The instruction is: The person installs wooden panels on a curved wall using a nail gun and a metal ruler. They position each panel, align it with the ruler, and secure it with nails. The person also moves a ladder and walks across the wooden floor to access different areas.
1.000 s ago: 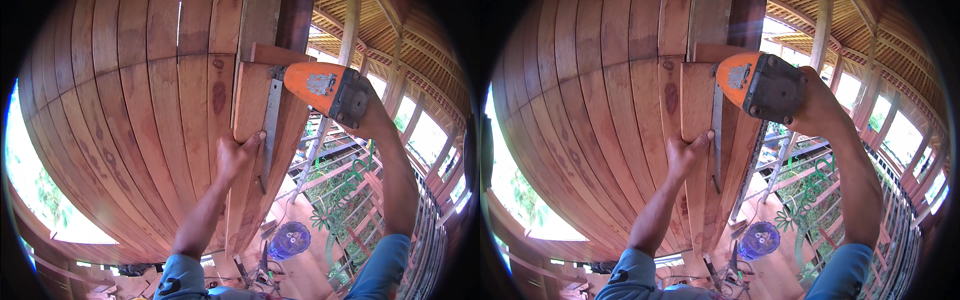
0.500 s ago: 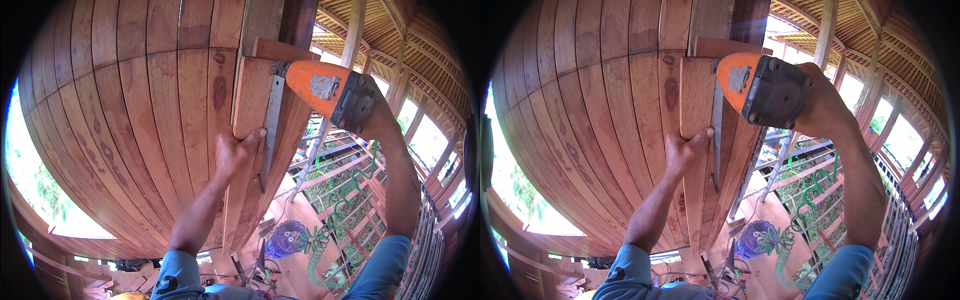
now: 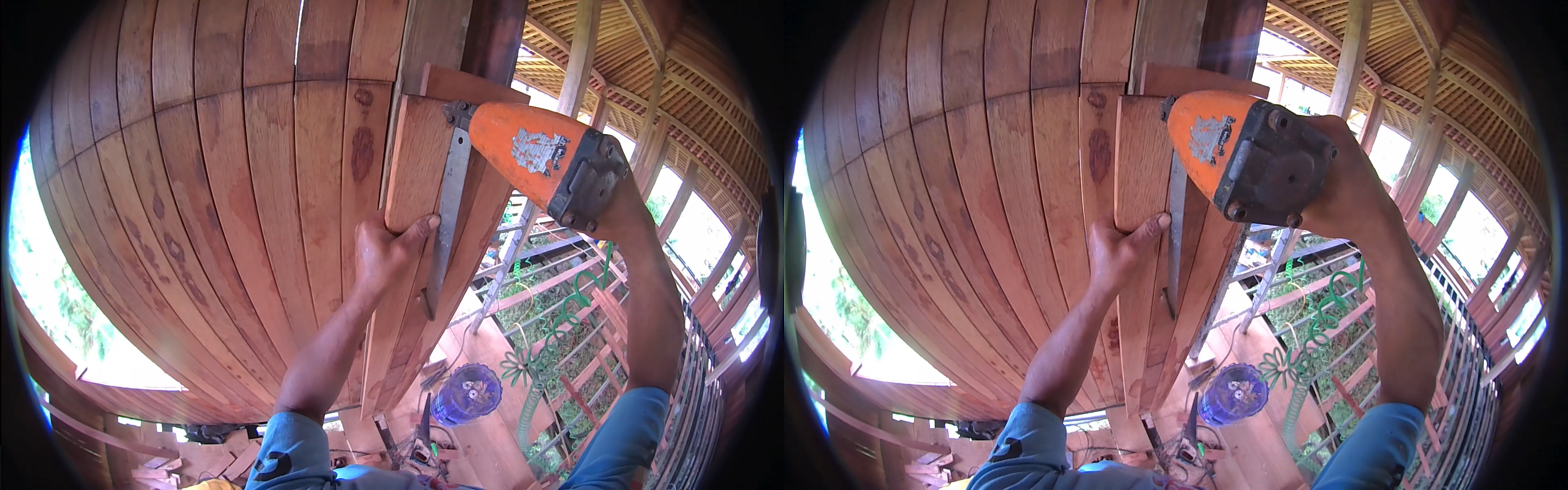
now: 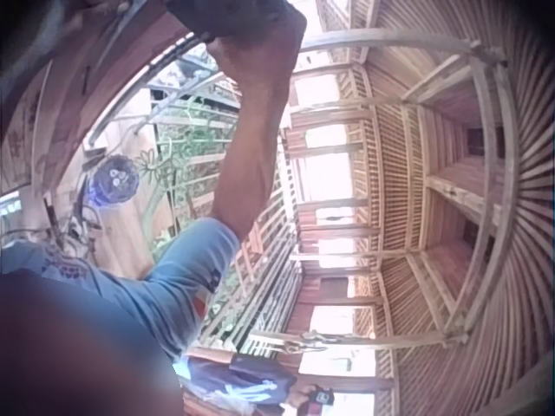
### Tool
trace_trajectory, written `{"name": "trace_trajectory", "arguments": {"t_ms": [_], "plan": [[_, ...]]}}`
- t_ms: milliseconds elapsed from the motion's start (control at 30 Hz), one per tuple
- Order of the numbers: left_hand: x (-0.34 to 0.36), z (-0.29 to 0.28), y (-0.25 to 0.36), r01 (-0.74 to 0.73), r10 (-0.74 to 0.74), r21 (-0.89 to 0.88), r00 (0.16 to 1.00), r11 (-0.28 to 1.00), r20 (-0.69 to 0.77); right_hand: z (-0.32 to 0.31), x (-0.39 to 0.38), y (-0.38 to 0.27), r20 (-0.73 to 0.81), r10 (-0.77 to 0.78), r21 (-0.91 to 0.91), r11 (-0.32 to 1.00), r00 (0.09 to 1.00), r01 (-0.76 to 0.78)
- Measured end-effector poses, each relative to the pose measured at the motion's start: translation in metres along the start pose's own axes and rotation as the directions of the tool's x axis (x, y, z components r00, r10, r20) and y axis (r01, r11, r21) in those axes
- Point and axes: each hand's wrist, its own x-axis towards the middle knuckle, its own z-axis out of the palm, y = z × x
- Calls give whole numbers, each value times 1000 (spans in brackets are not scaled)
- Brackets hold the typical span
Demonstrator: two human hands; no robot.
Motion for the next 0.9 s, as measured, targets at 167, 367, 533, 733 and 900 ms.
{"name": "trace_trajectory", "arguments": {"t_ms": [167, 367, 533, 733, 900], "plan": [[1, 1, -3, 5, -5, -12, 1000, 1000, -14, 0, 11, -4, 112, 188, 370, 903, 976, -216], [1, 0, -2, -36, 36, 17, 999, 999, -8, -4, 7, -20, 35, 279, -175, 947, 960, -269], [2, 0, -5, -17, 17, 47, 1000, 999, -4, -8, 10, -15, 80, 227, -136, 967, 971, -215], [6, 5, -20, -132, 131, -16, 991, 991, -38, -4, 11, -7, -14, -36, -36, 999, 999, 35], [4, 5, -13, -110, 110, -9, 993, 994, -46, -4, -15, -10, 76, 85, -736, 677, 993, -1]]}}
